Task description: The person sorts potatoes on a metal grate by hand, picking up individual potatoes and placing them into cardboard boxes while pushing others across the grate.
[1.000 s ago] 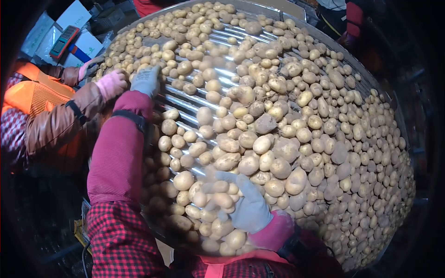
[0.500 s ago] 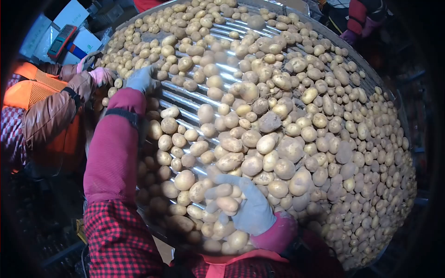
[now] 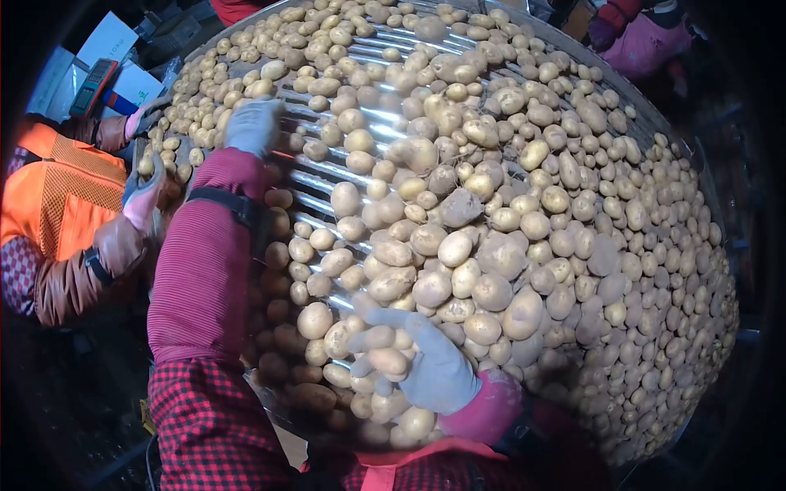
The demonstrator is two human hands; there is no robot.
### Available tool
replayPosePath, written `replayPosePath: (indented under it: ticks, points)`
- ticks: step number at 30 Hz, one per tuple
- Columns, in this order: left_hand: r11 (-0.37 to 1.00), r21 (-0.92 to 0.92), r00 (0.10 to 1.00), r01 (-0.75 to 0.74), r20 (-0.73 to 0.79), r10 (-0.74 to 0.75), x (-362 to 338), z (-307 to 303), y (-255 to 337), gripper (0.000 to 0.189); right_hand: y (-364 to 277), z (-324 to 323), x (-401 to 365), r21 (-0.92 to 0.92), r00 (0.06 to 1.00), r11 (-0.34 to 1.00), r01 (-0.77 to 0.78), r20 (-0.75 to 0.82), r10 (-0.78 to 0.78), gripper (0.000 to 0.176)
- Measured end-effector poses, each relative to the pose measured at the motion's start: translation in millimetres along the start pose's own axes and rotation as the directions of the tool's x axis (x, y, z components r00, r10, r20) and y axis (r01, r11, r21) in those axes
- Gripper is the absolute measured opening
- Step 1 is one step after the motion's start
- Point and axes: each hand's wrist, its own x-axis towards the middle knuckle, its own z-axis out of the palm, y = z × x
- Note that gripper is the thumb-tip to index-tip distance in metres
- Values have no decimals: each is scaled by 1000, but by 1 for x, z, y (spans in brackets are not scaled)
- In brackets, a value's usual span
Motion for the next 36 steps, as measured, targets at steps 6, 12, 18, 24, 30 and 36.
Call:
replayPosePath:
  ticks: [6,12,18,24,30,36]
  points:
    - [973,-222,998,-58,-15,56,-5,-10,-4,23,0,7,2,-5,1000,1000,1,-30,-1,61]
    - [969,-220,956,111,290,-44,18,-16,32,36,-3,6,2,-103,999,994,35,-24,-38,60]
    - [984,-109,962,138,250,-107,24,-7,46,38,0,4,-3,-198,991,974,114,93,-97,46]
    - [875,-441,965,200,245,-98,-31,-34,38,36,3,3,5,282,987,959,-11,154,-34,49]
    - [625,-584,834,-518,-507,218,-188,-114,117,34,-3,18,2,20,992,992,122,-30,-121,61]
    - [525,-415,664,-743,-552,504,-280,-140,169,47,11,-4,5,481,986,875,57,110,-125,50]
